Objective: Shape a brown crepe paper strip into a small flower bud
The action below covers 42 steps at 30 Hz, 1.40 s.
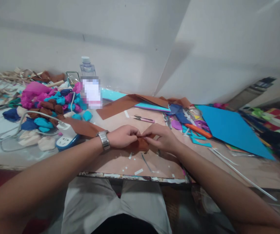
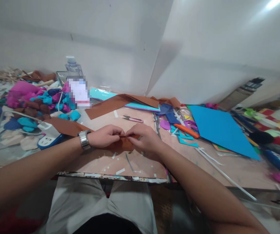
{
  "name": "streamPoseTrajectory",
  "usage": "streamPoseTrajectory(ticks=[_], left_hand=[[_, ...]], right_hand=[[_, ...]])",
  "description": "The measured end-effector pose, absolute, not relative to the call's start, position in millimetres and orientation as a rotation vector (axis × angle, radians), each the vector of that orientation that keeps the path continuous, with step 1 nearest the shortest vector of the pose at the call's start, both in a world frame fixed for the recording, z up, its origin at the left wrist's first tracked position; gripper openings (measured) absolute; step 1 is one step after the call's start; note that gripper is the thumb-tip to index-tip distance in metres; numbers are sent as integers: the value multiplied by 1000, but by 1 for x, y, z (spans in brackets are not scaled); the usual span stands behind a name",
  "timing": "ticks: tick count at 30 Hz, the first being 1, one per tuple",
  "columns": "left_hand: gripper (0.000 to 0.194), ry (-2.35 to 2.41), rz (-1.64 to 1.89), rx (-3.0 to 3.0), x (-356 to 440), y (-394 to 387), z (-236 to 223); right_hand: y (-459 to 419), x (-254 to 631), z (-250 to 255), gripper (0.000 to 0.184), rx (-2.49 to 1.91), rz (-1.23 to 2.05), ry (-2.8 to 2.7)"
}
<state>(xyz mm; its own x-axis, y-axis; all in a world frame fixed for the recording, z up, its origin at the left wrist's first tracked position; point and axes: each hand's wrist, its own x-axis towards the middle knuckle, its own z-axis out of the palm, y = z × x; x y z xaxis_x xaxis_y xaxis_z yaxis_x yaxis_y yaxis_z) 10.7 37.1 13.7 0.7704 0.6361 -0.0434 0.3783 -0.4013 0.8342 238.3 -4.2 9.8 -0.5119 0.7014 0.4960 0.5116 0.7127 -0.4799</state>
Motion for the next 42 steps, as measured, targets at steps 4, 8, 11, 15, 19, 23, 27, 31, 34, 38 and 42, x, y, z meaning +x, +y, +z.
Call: streamPoseTrajectory(ticks=[4, 8, 11, 15, 19, 23, 27, 31, 34, 38, 42], left_hand=[[23, 743, 340, 1988, 11, 37, 15], [19, 729, 336, 1971, 10, 38, 16], [29, 728, 355, 1973, 9, 38, 16], [36, 729, 375, 1997, 9, 39, 14], [37, 750, 396, 2036, 9, 39, 12], [36, 789, 406, 2179, 9, 36, 14], [28, 785, 419, 2350, 10, 32, 18], [28, 765, 434, 2424, 11, 31, 20], [29, 753, 431, 2429, 10, 31, 20], [36, 749, 430, 2456, 9, 32, 19], [33, 734, 438, 2505, 10, 32, 20]], right_hand=[[-4, 238, 11, 15, -892, 324, -2248], [-3, 238, 11, 15, -875, 287, -2271], [-3, 238, 11, 16, -850, 265, -2276], [-2, 238, 11, 13, -865, 263, -2272], [-3, 239, 11, 9, -920, 283, -2274], [-3, 240, 9, 10, -975, 268, -2261], [-3, 240, 8, 11, -1020, 281, -2253], [-3, 239, 8, 11, -1060, 296, -2255], [-3, 238, 8, 11, -1053, 309, -2255], [-4, 236, 8, 12, -1018, 316, -2268], [-4, 236, 8, 10, -1017, 275, -2269]])
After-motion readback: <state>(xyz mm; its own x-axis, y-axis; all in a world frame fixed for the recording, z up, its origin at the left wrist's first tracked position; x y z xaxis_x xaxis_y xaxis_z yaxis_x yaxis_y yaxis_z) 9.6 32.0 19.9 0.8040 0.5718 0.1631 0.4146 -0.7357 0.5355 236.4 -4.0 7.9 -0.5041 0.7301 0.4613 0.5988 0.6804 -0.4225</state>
